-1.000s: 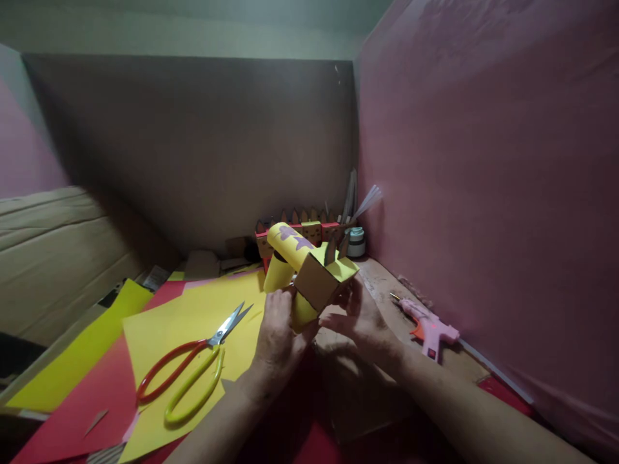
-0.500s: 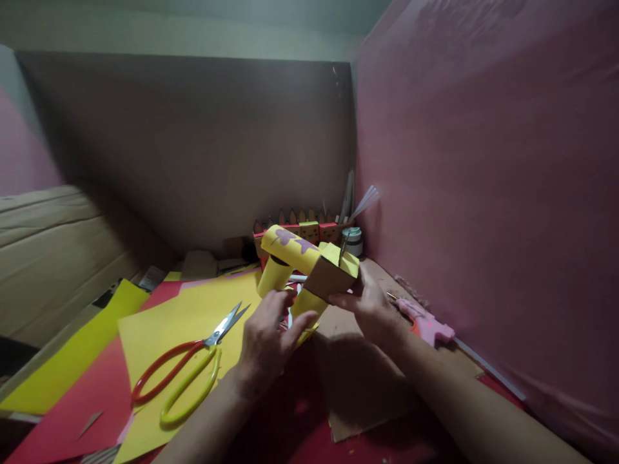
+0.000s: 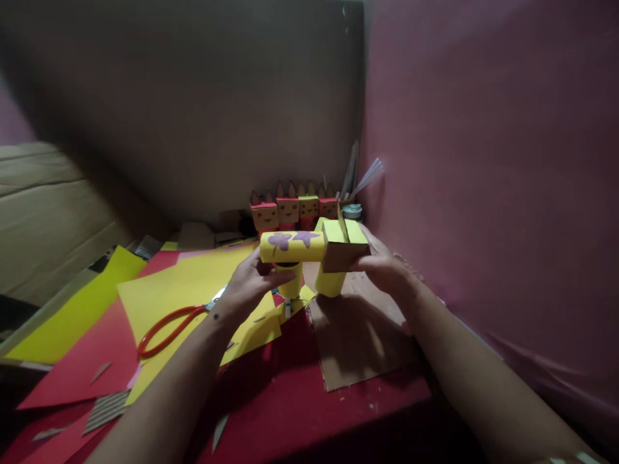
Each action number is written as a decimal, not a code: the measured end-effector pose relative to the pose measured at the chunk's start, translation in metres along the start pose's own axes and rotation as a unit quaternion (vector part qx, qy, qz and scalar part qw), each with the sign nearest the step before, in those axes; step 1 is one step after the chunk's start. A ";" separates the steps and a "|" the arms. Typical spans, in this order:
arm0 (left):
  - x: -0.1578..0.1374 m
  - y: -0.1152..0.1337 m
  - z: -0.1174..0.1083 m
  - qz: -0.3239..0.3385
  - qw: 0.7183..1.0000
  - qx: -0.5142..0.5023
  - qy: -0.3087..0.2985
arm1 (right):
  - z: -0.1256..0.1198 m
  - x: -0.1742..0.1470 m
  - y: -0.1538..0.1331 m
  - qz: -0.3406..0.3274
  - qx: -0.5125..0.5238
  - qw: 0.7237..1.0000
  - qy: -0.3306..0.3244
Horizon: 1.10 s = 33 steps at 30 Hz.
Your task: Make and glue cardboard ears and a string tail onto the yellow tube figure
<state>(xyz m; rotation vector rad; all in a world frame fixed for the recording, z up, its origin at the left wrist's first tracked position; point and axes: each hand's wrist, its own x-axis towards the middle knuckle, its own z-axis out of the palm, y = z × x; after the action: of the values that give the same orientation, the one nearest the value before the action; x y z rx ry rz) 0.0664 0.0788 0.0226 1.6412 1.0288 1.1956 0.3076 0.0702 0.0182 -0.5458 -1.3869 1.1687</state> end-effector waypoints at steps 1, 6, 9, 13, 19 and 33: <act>-0.001 -0.002 0.003 -0.009 1.000 -0.013 0.000 | -0.002 0.000 0.000 -0.005 -0.004 1.000 -0.004; -0.008 -0.003 0.020 -0.016 0.999 -0.042 0.019 | -0.007 0.003 -0.001 -0.040 -0.036 0.998 0.009; -0.011 -0.003 0.027 -0.013 0.999 -0.047 0.022 | -0.006 0.005 0.000 -0.034 -0.048 0.996 0.063; -0.013 -0.007 0.031 -0.014 0.999 -0.047 0.017 | -0.006 0.008 0.005 0.003 -0.025 0.990 0.138; -0.015 -0.014 0.037 -0.013 0.999 -0.043 -0.007 | -0.011 0.013 0.012 -0.012 -0.031 0.984 0.176; -0.013 -0.014 0.029 0.007 0.995 -0.038 -0.096 | -0.005 0.008 0.013 0.016 -0.096 0.961 0.257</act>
<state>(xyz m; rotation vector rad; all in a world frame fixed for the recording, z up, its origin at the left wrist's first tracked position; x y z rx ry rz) 0.0896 0.0663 0.0006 1.6690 0.8430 1.0497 0.3069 0.0837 0.0100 -0.9403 -1.0439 0.8375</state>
